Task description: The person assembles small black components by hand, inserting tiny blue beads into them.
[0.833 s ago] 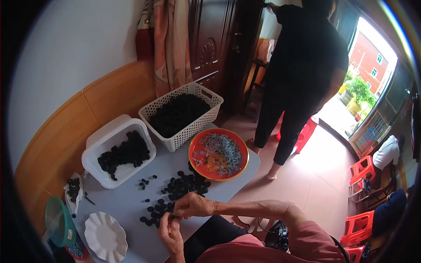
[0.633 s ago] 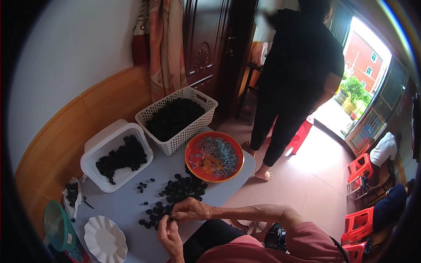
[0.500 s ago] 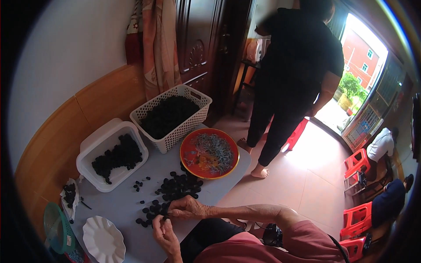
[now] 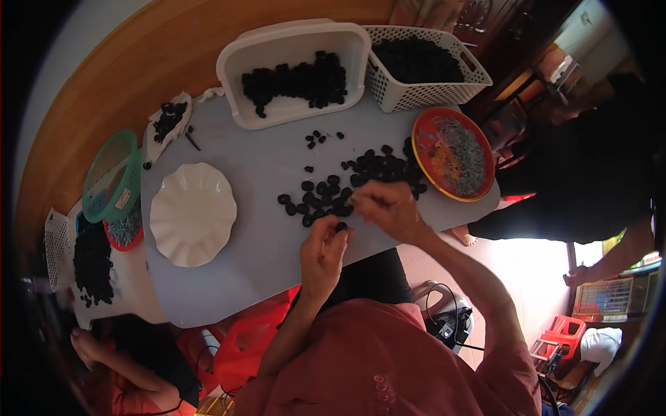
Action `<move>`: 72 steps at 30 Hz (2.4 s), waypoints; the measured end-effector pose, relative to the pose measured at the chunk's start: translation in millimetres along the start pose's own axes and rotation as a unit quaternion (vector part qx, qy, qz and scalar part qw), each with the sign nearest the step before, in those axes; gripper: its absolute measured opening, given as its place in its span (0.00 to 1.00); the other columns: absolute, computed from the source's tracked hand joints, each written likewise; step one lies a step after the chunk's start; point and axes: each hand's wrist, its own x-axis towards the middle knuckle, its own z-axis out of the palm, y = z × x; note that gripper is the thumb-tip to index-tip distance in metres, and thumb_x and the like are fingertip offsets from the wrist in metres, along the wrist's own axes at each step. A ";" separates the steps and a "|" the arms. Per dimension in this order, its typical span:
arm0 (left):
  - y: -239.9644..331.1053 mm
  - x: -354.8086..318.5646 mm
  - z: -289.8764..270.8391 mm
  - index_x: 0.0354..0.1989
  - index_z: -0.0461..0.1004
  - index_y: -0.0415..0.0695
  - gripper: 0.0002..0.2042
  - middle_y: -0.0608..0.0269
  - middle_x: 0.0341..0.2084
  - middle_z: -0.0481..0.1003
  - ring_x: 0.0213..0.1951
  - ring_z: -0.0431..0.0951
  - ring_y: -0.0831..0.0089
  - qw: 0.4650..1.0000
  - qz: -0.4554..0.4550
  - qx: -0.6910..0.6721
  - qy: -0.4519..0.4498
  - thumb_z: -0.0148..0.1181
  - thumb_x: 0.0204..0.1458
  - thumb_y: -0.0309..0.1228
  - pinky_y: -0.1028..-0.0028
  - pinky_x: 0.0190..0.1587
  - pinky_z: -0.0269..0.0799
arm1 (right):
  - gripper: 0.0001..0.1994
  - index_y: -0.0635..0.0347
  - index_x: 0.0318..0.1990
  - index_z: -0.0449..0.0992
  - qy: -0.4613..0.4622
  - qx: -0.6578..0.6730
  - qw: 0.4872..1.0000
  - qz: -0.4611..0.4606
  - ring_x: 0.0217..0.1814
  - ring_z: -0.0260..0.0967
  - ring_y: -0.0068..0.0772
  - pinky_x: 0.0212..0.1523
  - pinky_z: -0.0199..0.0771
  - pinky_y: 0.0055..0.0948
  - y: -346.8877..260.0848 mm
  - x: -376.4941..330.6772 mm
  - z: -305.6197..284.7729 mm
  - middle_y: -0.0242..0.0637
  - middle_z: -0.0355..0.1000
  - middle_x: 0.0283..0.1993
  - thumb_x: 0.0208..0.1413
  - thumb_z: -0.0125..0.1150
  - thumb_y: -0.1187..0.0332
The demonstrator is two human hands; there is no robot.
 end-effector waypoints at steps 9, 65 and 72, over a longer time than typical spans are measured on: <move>5.8 0.3 -2.5 0.43 0.68 0.36 0.07 0.67 0.28 0.71 0.27 0.65 0.86 0.999 -0.026 -0.008 -0.036 0.52 0.57 0.21 0.85 0.30 0.63 | 0.05 0.66 0.35 0.76 0.054 -0.223 0.962 -0.147 0.25 0.69 0.27 0.28 0.69 0.24 14.5 94.6 -19.1 0.41 0.74 0.29 0.51 0.59 0.77; 5.9 3.3 3.2 0.45 0.67 0.36 0.08 0.60 0.32 0.72 0.32 0.69 0.77 0.976 0.055 0.207 -0.038 0.51 0.58 0.24 0.78 0.37 0.68 | 0.08 0.62 0.31 0.76 -0.024 -0.297 0.941 -0.164 0.31 0.72 0.47 0.34 0.73 0.39 22.7 44.9 -54.4 0.42 0.72 0.31 0.50 0.61 0.67; 8.7 2.2 4.6 0.45 0.67 0.36 0.08 0.60 0.31 0.73 0.30 0.70 0.77 0.979 0.037 0.199 -0.032 0.50 0.58 0.23 0.78 0.36 0.68 | 0.06 0.63 0.32 0.78 0.073 -0.459 0.885 -0.021 0.31 0.74 0.44 0.33 0.74 0.36 11.3 24.6 -160.8 0.42 0.75 0.30 0.47 0.59 0.73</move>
